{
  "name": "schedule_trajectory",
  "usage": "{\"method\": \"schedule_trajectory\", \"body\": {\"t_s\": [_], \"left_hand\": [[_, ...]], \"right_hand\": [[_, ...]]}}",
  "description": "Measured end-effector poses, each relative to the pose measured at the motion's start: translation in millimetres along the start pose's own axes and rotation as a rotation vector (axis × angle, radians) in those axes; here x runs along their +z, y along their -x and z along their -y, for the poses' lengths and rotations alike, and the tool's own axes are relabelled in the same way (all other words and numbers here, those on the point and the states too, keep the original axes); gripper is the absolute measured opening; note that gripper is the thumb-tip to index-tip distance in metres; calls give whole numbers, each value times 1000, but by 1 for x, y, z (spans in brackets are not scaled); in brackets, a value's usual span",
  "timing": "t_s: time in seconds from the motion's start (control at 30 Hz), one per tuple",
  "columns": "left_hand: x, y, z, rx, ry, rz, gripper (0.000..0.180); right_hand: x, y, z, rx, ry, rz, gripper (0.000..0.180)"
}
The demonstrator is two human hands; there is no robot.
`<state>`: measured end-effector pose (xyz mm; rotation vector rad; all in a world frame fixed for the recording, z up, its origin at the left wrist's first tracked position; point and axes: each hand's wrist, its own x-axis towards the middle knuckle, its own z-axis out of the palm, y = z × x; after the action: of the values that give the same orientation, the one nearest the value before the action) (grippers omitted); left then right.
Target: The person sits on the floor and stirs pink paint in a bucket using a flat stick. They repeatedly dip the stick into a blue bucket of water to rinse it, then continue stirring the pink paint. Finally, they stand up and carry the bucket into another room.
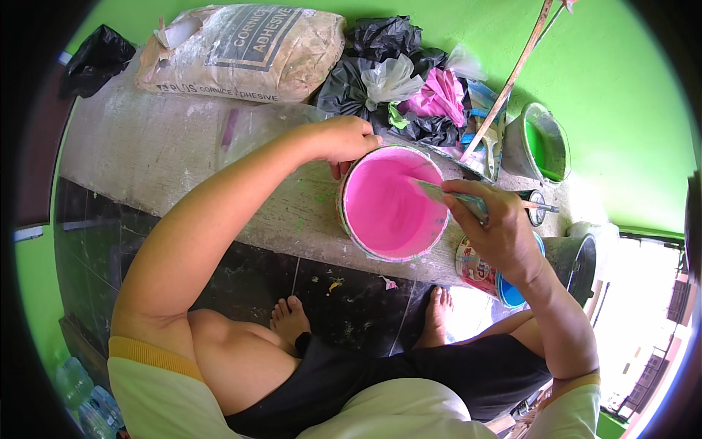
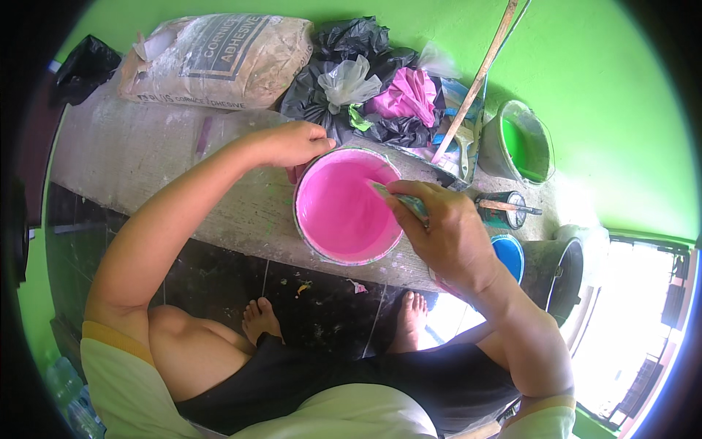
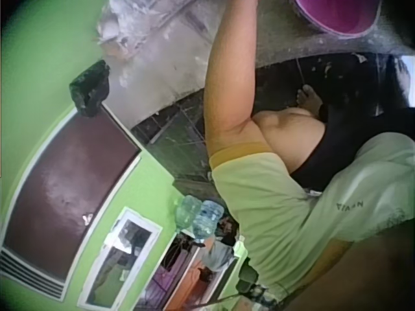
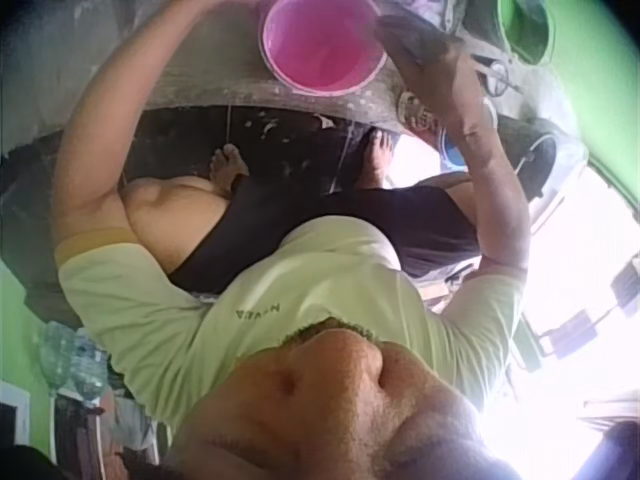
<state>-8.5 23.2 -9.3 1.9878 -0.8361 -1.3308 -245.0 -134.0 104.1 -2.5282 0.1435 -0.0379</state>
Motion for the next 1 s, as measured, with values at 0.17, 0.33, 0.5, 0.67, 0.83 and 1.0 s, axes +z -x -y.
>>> {"method": "schedule_trajectory", "body": {"t_s": [0.17, 0.33, 0.5, 0.67, 0.83, 1.0], "left_hand": [[-2, 2, -2, 8, -67, 19, 47], [-2, -2, 3, 11, -23, 22, 50], [-2, 1, 0, 12, -76, 21, 55], [-3, 4, -4, -1, -112, 16, 59], [-4, 2, -2, -10, -87, 27, 61], [-5, 5, -4, 0, -86, 34, 61]], "right_hand": [[13, -2, 7, -22, -107, 66, 22], [10, 6, 19, -75, -217, 213, 22], [9, 9, 16, -109, -203, 226, 21], [8, 10, 7, -116, -82, 164, 22], [0, 3, -3, -93, 36, 98, 24], [-8, 5, 2, -2, 72, 107, 22]]}}
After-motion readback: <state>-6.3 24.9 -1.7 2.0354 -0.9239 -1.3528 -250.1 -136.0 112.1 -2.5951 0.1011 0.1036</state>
